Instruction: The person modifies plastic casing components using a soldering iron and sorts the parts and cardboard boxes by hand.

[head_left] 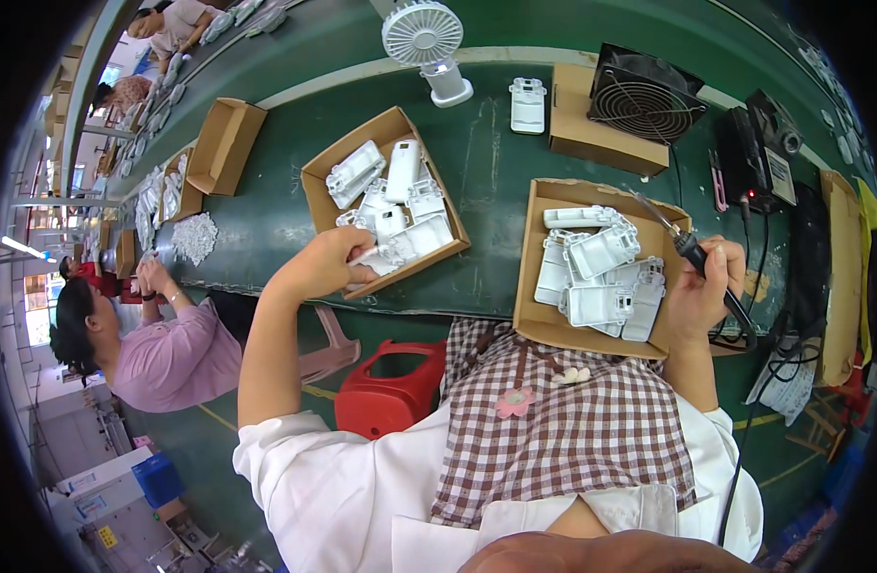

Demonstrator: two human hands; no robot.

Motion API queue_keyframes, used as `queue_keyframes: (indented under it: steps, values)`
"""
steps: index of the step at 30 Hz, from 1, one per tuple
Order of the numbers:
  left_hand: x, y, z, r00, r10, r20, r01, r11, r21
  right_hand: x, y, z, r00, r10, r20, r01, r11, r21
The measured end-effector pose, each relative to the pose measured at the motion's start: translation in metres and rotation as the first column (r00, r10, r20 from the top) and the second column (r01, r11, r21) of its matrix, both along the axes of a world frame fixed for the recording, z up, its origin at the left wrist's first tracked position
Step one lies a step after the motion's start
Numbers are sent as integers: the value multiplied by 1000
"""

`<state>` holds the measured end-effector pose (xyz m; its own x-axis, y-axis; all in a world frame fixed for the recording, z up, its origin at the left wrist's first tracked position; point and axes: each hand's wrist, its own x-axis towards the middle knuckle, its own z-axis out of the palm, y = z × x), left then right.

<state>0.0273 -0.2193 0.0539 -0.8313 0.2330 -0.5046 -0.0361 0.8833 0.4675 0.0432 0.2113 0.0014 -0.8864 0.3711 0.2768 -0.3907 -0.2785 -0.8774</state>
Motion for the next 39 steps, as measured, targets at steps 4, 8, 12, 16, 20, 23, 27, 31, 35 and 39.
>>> queue_keyframes:
  steps: [4, 8, 12, 16, 20, 23, 27, 31, 35, 39]
  values:
    - [-5, 3, 1, 985, 102, -138, -119, 985, -122, -1, -4, 3, 999, -32, 2, 32, 999, 13]
    - [4, 3, -12, 775, -217, -594, -144, 854, -500, 0, -2, 2, 999, 18, 44, -20, 999, 34]
    - [16, 9, -35, 828, -326, -456, -62, 755, -652, 1, 3, 0, 998, 19, 56, -21, 999, 39]
    - [16, 9, -46, 786, -177, -592, -143, 879, -454, 0, 3, -1, 999, 32, 26, -32, 999, 16]
    - [10, 7, -46, 754, 68, -654, -136, 989, -54, -1, 0, 0, 1000, 20, 15, -19, 1000, -4]
    - [8, 14, -38, 797, 308, -519, -187, 944, 272, -1, 1, -1, 1000, 16, -12, -15, 1000, 6]
    - [8, 15, -29, 843, 450, -293, -325, 862, 388, -1, 0, 1, 1000, 13, -2, -13, 1000, 4]
    - [11, 15, -22, 898, 165, -408, -178, 984, 8, 0, 0, 3, 1000, 3, 17, -3, 1000, 6]
    - [7, 40, -12, 705, 4, -709, -73, 995, -67, -2, 1, 2, 1000, -14, 3, 14, 1000, 16]
    - [-7, 55, -22, 849, -54, -526, 118, 989, 90, -1, 0, 2, 1000, 4, -14, -4, 1000, 1]
